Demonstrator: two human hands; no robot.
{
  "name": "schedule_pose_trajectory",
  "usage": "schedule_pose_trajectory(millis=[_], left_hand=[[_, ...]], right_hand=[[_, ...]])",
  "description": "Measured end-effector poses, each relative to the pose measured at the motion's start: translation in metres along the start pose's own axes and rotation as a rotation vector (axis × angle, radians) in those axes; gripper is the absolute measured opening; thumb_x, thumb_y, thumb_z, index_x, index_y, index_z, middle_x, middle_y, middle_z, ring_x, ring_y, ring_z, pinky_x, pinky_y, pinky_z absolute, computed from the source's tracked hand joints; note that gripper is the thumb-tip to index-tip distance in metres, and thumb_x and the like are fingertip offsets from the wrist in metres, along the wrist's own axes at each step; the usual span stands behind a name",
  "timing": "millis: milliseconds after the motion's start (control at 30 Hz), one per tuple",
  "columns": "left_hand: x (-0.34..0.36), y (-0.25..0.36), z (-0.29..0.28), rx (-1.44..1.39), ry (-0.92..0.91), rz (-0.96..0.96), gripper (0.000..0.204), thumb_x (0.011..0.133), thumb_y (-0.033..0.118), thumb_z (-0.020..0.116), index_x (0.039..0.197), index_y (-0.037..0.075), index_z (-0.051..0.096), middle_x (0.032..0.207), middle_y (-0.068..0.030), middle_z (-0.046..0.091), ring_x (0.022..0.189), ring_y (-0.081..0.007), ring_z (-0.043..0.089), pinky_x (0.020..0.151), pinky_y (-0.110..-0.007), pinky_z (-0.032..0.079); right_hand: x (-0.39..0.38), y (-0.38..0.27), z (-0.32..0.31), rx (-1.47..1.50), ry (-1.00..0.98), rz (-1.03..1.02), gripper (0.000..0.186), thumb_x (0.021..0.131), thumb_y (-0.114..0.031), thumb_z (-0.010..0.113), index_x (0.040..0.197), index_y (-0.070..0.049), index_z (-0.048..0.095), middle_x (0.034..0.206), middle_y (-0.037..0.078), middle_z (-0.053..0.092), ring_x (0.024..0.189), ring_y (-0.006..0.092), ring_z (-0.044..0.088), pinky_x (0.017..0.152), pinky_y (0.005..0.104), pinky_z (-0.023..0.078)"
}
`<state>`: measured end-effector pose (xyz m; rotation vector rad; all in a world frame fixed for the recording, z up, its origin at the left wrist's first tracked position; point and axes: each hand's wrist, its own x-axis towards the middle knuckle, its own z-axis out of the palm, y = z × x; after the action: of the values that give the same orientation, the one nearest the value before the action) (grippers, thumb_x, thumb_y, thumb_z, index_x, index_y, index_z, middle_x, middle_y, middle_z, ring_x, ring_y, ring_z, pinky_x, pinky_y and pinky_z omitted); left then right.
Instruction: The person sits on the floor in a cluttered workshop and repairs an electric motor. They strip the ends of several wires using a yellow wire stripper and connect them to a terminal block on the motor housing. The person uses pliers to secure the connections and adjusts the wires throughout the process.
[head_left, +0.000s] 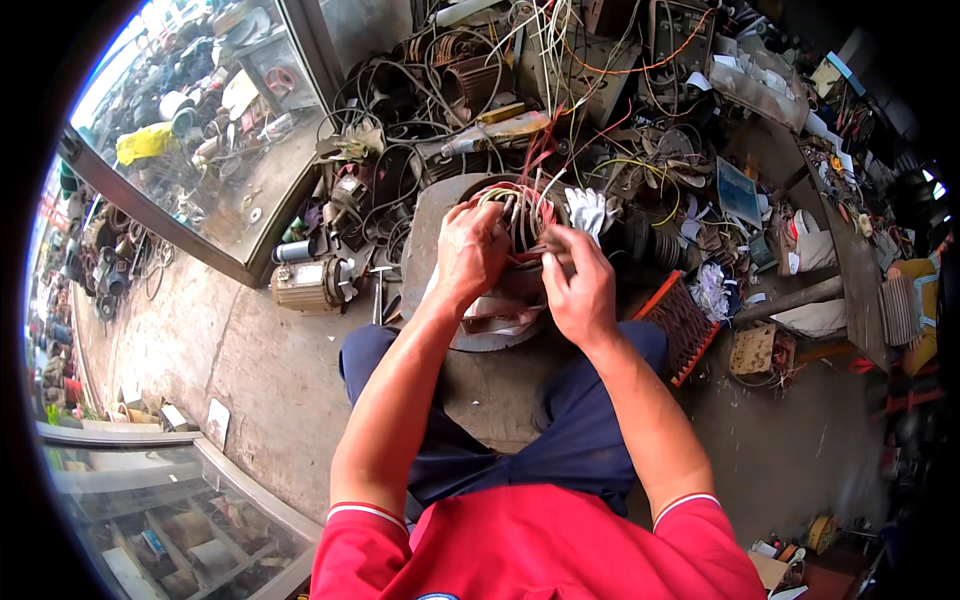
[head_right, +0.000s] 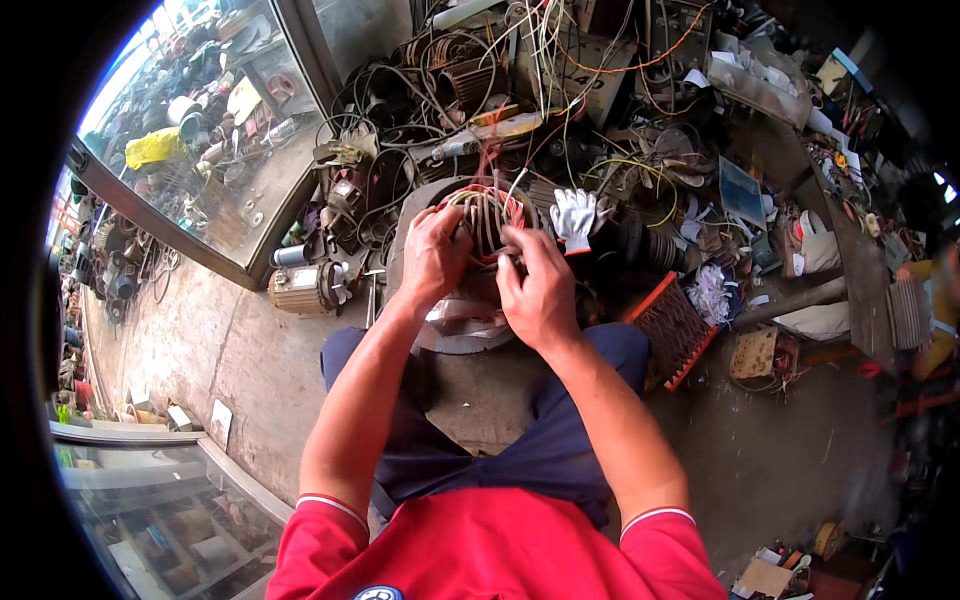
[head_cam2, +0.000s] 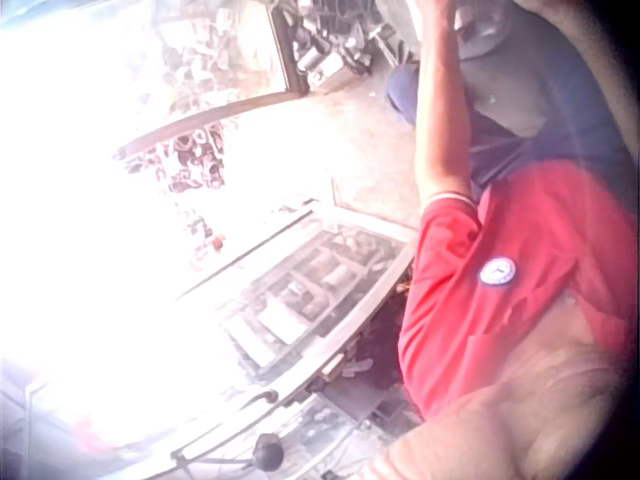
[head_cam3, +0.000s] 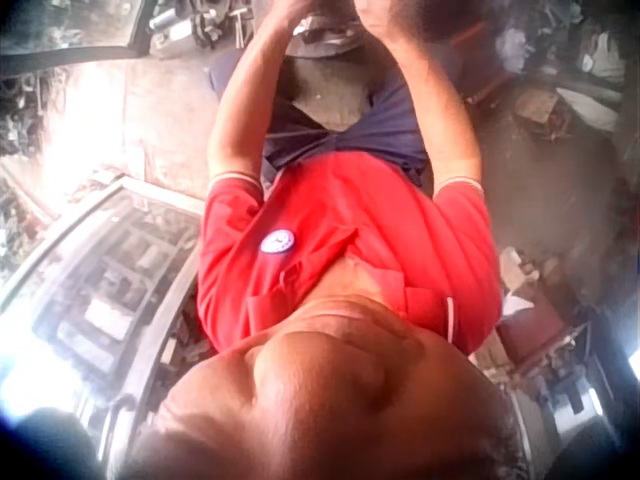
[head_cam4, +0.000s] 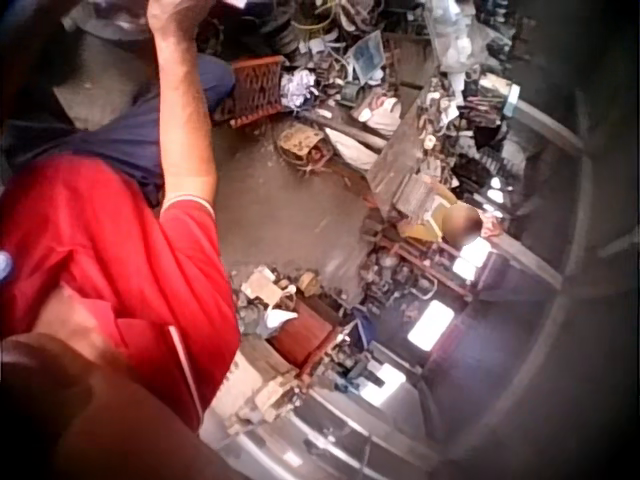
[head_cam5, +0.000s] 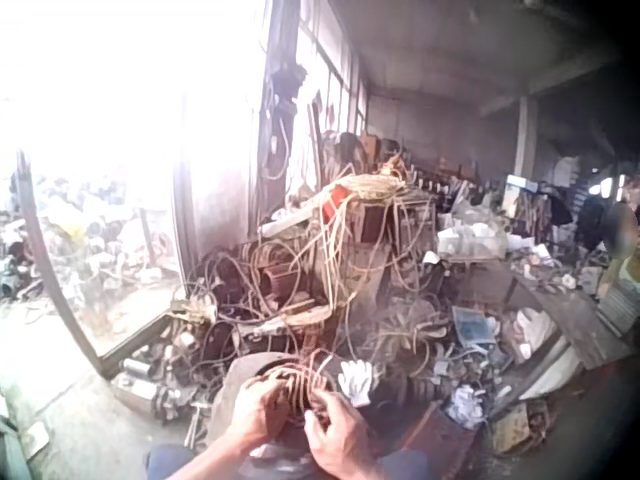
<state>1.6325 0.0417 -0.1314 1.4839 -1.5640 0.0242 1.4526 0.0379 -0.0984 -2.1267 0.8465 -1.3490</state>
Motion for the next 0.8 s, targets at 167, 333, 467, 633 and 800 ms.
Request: schedule_pose_trajectory(millis=[167, 333, 467, 633, 800], left_hand=[[0.0, -0.004, 0.002, 0.021, -0.007, 0.132, 0.035, 0.08, 0.011, 0.063, 0.115, 0.008, 0.065, 0.102, -0.014, 0.069, 0.106, -0.0343, 0.062, 0.101, -0.046, 0.042], [-0.001, -0.011, -0.003, -0.091, -0.068, 0.059, 0.033, 0.082, 0.009, 0.061, 0.115, 0.005, 0.064, 0.114, -0.0163, 0.068, 0.112, -0.0348, 0.061, 0.102, -0.045, 0.042], [0.007, 0.0, -0.013, -0.305, -0.109, -0.033, 0.033, 0.082, 0.004, 0.058, 0.115, 0.003, 0.063, 0.114, -0.0178, 0.067, 0.109, -0.0368, 0.062, 0.096, -0.043, 0.047], [0.01, 0.004, -0.012, -0.207, -0.068, -0.004, 0.032, 0.084, 0.009, 0.06, 0.116, 0.007, 0.063, 0.101, -0.0189, 0.068, 0.095, -0.0423, 0.063, 0.083, -0.044, 0.05], [0.011, -0.011, -0.014, -0.554, -0.275, -0.247, 0.049, 0.081, -0.002, 0.053, 0.13, 0.002, 0.056, 0.111, -0.0149, 0.069, 0.107, -0.0196, 0.063, 0.095, -0.035, 0.05]], right_hand=[[0.033, 0.005, 0.037, -0.149, -0.022, 0.059, 0.037, 0.084, -0.009, 0.072, 0.118, 0.001, 0.06, 0.095, 0.015, 0.068, 0.079, 0.0237, 0.068, 0.073, 0.0343, 0.055], [0.039, 0.008, 0.054, -0.088, 0.029, 0.042, 0.03, 0.085, -0.011, 0.071, 0.112, -0.001, 0.064, 0.092, 0.015, 0.07, 0.079, 0.0259, 0.069, 0.073, 0.0361, 0.055], [0.045, 0.003, 0.059, -0.121, 0.054, 0.029, 0.021, 0.086, -0.012, 0.069, 0.104, -0.002, 0.065, 0.091, 0.015, 0.07, 0.083, 0.0302, 0.069, 0.074, 0.0375, 0.054], [0.053, 0.006, 0.057, -0.072, 0.045, 0.114, 0.017, 0.084, -0.014, 0.069, 0.094, -0.003, 0.065, 0.087, 0.016, 0.069, 0.082, 0.0366, 0.067, 0.074, 0.0419, 0.053], [0.046, 0.014, 0.05, -0.111, -0.011, 0.235, 0.017, 0.081, -0.017, 0.065, 0.091, -0.003, 0.061, 0.082, 0.022, 0.067, 0.081, 0.0412, 0.065, 0.073, 0.0461, 0.053]])
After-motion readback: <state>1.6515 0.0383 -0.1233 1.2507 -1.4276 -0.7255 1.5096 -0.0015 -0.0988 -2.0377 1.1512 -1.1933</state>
